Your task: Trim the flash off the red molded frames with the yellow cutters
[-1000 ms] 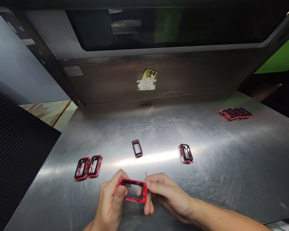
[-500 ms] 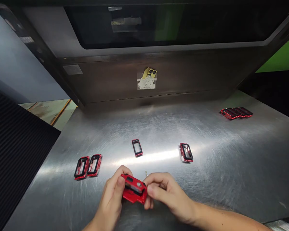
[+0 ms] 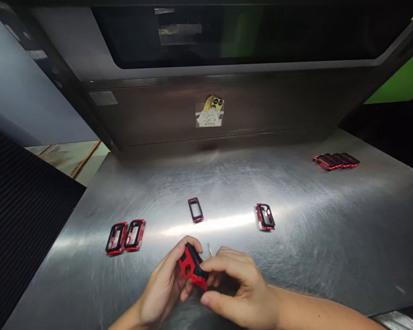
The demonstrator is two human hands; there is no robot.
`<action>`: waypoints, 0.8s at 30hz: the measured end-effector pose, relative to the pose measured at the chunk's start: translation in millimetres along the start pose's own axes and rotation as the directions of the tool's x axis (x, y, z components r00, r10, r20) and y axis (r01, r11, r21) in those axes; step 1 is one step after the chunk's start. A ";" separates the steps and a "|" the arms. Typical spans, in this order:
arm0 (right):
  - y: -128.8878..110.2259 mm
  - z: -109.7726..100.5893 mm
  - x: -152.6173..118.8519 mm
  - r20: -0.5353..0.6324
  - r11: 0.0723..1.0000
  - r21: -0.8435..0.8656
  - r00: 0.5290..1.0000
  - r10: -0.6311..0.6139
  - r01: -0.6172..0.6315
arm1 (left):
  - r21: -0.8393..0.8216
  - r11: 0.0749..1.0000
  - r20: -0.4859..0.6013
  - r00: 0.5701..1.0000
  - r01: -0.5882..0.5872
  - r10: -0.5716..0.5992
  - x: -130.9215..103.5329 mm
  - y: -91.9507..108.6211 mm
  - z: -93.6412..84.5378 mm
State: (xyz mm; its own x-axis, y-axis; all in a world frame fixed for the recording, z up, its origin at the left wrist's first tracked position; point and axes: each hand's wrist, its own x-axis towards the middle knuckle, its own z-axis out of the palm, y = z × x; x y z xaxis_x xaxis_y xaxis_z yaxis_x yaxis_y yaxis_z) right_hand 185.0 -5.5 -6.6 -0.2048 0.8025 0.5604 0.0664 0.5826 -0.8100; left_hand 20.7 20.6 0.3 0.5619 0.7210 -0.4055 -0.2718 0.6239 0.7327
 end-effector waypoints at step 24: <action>2.8 2.0 -2.7 0.091 0.991 -0.098 0.992 -0.086 0.095 | 0.772 0.408 0.147 0.761 -0.488 0.632 -16.4 2.0 -4.2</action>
State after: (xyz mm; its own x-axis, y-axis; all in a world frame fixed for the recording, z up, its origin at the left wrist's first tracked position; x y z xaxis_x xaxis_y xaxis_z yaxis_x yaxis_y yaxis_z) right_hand 183.7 -6.2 -10.7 -0.2974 0.7342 0.6103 0.1418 0.6661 -0.7323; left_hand 7.6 11.3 6.2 0.3705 0.8987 0.2346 0.2179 -0.3296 0.9186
